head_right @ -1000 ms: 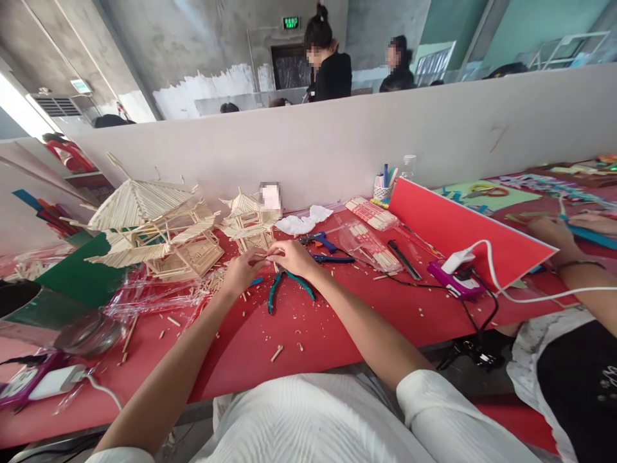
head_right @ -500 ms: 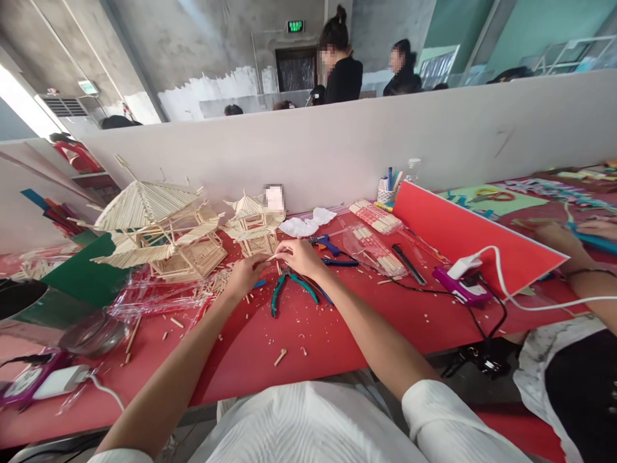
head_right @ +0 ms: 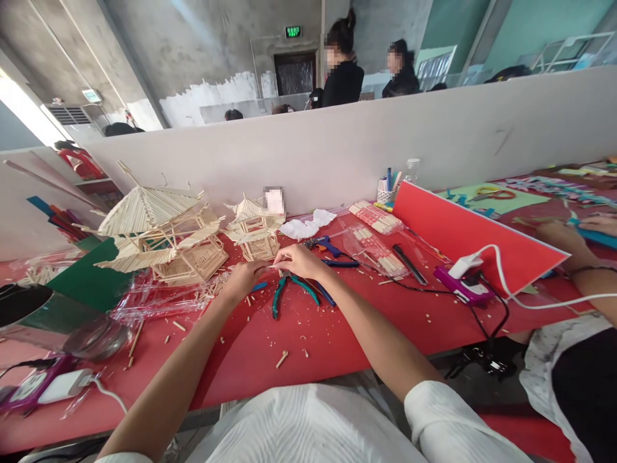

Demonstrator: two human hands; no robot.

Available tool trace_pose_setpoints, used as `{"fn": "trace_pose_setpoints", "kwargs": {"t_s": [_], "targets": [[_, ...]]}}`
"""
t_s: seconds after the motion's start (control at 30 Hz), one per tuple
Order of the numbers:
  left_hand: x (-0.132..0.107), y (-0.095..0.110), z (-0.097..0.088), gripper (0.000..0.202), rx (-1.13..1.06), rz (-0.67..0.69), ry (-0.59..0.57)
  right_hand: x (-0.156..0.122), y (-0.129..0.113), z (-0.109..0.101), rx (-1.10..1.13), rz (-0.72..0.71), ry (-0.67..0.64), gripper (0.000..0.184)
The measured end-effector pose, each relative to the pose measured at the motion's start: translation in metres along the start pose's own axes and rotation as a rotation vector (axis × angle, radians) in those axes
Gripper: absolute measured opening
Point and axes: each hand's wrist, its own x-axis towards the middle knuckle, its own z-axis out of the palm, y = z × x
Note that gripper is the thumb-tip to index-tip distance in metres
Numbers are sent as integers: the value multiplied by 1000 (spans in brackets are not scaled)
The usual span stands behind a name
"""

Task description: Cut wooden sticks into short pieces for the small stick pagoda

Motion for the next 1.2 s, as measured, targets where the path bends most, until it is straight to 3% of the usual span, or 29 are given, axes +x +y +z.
{"fn": "trace_pose_setpoints", "kwargs": {"t_s": [0.23, 0.53, 0.77, 1.0, 1.2], "targets": [[-3, -2, -3, 34, 2, 48, -72, 0, 2, 1, 14, 13, -19, 17], [-2, -9, 2, 35, -21, 7, -43, -1, -2, 3, -36, -32, -40, 13], [-3, -5, -2, 35, -16, 60, -65, -2, 3, 3, -15, -24, -108, 11], [-4, -2, -7, 30, -11, 28, -82, -3, -4, 1, -126, -30, -29, 13], [-3, -1, -7, 30, -14, 32, -77, -3, -6, 2, -157, -20, -37, 11]]}}
